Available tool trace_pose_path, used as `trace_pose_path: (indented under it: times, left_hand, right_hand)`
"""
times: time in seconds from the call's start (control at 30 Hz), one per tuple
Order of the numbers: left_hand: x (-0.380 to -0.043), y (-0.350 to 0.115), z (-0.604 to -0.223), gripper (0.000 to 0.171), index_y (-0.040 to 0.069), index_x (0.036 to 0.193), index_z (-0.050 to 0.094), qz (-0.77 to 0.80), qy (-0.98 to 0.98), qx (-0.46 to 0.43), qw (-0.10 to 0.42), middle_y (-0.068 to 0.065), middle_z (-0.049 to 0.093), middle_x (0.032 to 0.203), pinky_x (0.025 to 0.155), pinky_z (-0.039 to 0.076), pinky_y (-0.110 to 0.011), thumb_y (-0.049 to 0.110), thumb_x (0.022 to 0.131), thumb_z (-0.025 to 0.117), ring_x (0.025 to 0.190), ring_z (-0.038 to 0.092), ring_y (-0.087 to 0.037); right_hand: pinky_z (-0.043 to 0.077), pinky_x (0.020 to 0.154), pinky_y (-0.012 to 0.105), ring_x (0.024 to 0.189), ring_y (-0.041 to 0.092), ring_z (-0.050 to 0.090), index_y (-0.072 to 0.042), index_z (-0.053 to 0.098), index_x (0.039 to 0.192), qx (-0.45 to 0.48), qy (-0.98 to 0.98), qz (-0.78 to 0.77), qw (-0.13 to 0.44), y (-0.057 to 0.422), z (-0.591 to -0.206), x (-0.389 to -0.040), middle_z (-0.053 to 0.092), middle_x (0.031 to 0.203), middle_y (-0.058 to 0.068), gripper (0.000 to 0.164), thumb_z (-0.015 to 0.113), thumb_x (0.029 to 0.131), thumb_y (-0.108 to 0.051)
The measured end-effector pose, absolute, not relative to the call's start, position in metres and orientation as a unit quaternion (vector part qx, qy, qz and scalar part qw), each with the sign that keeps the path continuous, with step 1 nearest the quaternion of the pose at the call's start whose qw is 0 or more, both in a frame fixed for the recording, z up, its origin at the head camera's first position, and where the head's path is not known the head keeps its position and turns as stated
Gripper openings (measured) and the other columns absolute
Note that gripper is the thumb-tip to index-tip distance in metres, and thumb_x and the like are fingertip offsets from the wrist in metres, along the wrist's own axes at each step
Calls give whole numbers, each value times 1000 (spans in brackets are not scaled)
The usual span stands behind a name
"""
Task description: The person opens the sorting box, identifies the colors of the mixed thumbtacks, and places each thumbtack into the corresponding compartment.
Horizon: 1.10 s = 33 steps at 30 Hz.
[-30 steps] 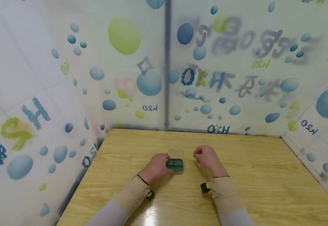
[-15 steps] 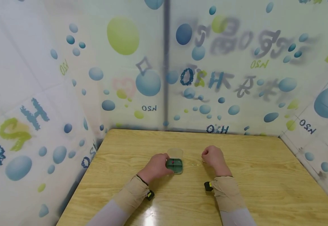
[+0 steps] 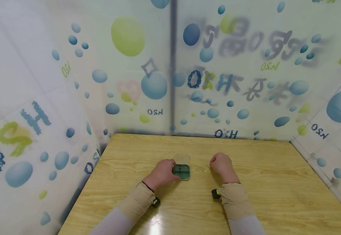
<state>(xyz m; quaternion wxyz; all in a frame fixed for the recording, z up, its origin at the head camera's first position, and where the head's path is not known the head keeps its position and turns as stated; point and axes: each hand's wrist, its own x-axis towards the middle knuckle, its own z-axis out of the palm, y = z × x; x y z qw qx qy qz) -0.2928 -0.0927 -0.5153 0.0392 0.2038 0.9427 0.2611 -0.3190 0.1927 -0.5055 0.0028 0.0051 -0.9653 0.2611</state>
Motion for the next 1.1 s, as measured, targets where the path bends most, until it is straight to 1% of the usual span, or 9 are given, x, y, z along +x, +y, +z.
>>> trace_pose_path:
  times: [0.27, 0.43, 0.73, 0.83, 0.97, 1.1]
  left_hand:
    - [-294, -92, -516, 50, 2, 116, 71, 261, 943, 203, 40, -7, 73, 97, 78, 52, -34, 26, 79, 94, 82, 61, -16]
    - [-294, -92, -515, 50, 2, 116, 71, 259, 943, 203, 41, -7, 73, 98, 78, 53, -35, 26, 79, 94, 83, 61, -16]
    - [-292, -92, -513, 49, 2, 115, 71, 263, 943, 201, 43, -6, 72, 96, 77, 52, -35, 27, 79, 93, 82, 60, -16]
    - [-293, -92, -513, 50, 2, 114, 71, 259, 944, 202, 40, -6, 72, 96, 77, 52, -34, 28, 79, 93, 82, 60, -16]
    - [-293, -92, -513, 51, 1, 115, 70, 257, 944, 202, 41, -7, 72, 97, 77, 52, -34, 28, 79, 93, 82, 60, -16]
    - [-291, -92, -512, 51, 1, 115, 70, 260, 943, 200, 44, -7, 72, 96, 76, 52, -34, 28, 79, 93, 82, 60, -16]
  right_hand:
    - [50, 63, 34, 70, 23, 62, -5, 75, 75, -6, -967, 255, -8, 193, -509, -319, 71, 77, 7, 12, 68, 84, -2]
    - [49, 62, 34, 69, 24, 62, -6, 73, 74, -3, -967, 256, -8, 192, -510, -318, 70, 75, 7, 12, 69, 83, -2]
    - [53, 65, 37, 70, 24, 62, -5, 73, 72, 7, -972, 235, 7, 192, -513, -321, 70, 75, 8, 16, 66, 86, -1]
    - [53, 67, 37, 71, 24, 62, -5, 72, 73, 4, -973, 232, 4, 192, -514, -322, 70, 75, 8, 17, 66, 88, -1]
    - [53, 67, 37, 72, 24, 62, -4, 72, 74, 2, -972, 235, -2, 191, -513, -322, 70, 76, 8, 17, 66, 89, -1]
    - [50, 65, 34, 71, 23, 61, -5, 72, 73, 2, -969, 245, -6, 191, -513, -322, 68, 74, 6, 20, 66, 92, -2]
